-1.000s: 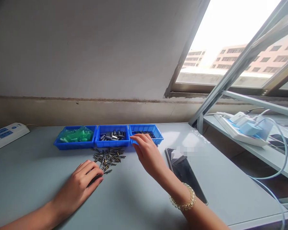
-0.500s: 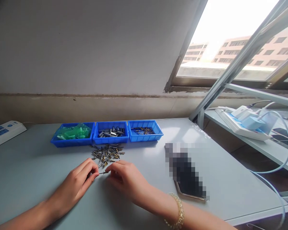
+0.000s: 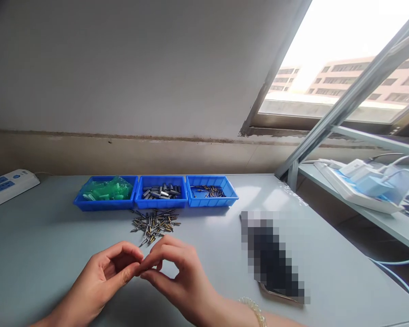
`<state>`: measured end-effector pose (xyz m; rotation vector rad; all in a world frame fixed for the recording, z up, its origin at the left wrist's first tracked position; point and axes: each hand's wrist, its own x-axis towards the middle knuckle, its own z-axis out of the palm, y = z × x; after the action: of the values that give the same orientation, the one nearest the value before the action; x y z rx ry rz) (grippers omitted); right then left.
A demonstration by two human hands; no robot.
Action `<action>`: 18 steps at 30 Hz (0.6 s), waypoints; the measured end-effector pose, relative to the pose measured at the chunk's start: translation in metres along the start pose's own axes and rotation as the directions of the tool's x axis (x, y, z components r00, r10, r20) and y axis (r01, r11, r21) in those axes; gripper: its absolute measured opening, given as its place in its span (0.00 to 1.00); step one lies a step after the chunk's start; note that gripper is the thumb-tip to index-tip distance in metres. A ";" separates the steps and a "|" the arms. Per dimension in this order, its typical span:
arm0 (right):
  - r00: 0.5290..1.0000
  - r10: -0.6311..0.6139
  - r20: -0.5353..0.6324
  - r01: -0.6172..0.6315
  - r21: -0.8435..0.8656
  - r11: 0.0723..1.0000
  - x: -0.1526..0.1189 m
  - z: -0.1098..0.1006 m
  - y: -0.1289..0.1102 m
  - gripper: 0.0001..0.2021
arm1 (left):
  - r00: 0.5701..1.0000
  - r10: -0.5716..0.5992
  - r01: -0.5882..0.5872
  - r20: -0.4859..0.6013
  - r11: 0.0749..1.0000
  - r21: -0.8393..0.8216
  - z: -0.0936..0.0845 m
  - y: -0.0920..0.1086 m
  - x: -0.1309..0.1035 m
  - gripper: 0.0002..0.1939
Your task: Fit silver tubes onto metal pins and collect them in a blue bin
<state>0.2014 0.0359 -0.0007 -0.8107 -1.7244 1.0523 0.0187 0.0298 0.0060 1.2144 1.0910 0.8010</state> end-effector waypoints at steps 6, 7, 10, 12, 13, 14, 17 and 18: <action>0.954 -0.278 0.113 0.297 -0.204 0.933 -0.001 0.010 -0.001 0.08 | 0.974 -0.132 0.161 0.185 0.976 -0.149 0.006 0.002 -0.001 0.16; 0.950 -0.289 0.122 0.309 -0.210 0.928 -0.001 0.011 -0.001 0.08 | 0.974 -0.136 0.163 0.184 0.977 -0.141 0.006 0.002 -0.002 0.17; 0.947 -0.307 0.089 0.319 -0.206 0.925 0.001 0.011 -0.002 0.07 | 0.975 -0.099 0.133 0.199 0.977 -0.165 0.004 0.000 -0.002 0.21; 0.950 -0.310 0.050 0.313 -0.198 0.929 0.001 0.009 -0.003 0.07 | 0.972 -0.088 0.129 0.220 0.975 -0.180 0.002 -0.004 -0.002 0.22; 0.952 -0.304 0.035 0.305 -0.193 0.933 0.002 0.008 -0.004 0.06 | 0.973 -0.084 0.122 0.214 0.978 -0.171 0.000 -0.006 -0.002 0.21; 0.957 -0.289 0.025 0.289 -0.188 0.939 0.002 0.006 -0.004 0.06 | 0.980 -0.073 0.102 0.187 0.983 -0.150 -0.002 -0.008 -0.001 0.19; 0.992 -0.127 -0.019 0.124 -0.136 0.983 0.002 0.002 -0.001 0.04 | 0.999 0.005 -0.003 0.037 0.998 -0.057 -0.007 -0.013 -0.001 0.13; 0.999 -0.023 -0.033 0.020 -0.085 0.996 0.002 0.001 0.001 0.04 | 0.999 0.036 -0.036 -0.019 0.999 -0.027 -0.009 -0.013 -0.001 0.12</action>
<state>0.2001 0.0374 -0.0010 -0.8569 -1.7547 0.9514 0.0091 0.0290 -0.0064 1.2087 1.0728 0.8535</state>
